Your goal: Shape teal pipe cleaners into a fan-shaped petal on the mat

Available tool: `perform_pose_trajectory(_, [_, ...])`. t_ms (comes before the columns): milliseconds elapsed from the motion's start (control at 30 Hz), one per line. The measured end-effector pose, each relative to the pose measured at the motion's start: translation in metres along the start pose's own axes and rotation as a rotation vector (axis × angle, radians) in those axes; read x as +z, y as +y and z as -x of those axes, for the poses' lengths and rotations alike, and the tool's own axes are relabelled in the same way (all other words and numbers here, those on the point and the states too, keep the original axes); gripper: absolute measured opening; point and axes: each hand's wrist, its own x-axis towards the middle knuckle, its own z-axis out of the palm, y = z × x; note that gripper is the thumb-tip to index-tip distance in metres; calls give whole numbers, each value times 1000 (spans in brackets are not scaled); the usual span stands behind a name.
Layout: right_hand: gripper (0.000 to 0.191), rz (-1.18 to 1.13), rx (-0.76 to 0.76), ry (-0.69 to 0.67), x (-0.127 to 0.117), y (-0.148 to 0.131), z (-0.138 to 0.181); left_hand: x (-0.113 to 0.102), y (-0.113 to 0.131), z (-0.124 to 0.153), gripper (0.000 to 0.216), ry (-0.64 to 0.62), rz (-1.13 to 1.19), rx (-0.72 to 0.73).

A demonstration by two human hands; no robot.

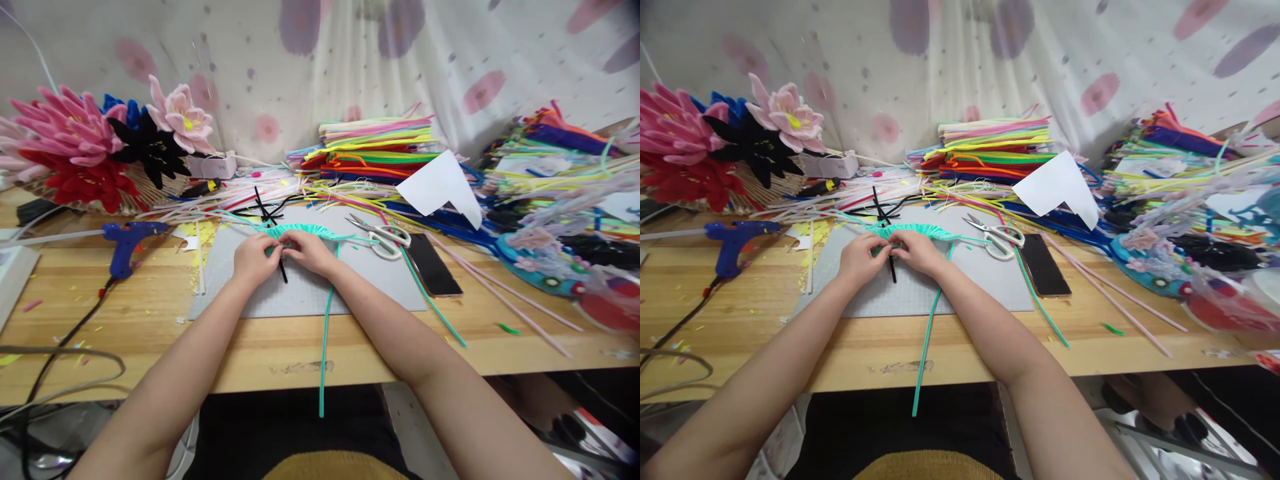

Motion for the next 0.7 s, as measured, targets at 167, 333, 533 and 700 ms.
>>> perform_pose_trajectory(167, [17, -244, 141, 56, 2, 3, -1, 0, -13, -6, 35, 156, 288, 110])
perform_pose_trajectory(333, [17, -334, 191, 69, -1, 3, 1, 6, -22, -5, 52, -171, 435, 24])
perform_pose_trajectory(533, [19, -558, 270, 65, -6, 0, -1, 6, -28, -5, 53, -389, 201, 15])
perform_pose_trajectory(700, [26, -489, 241, 14, -14, -5, 0, 10, -32, -7, 51, -405, 61, 135])
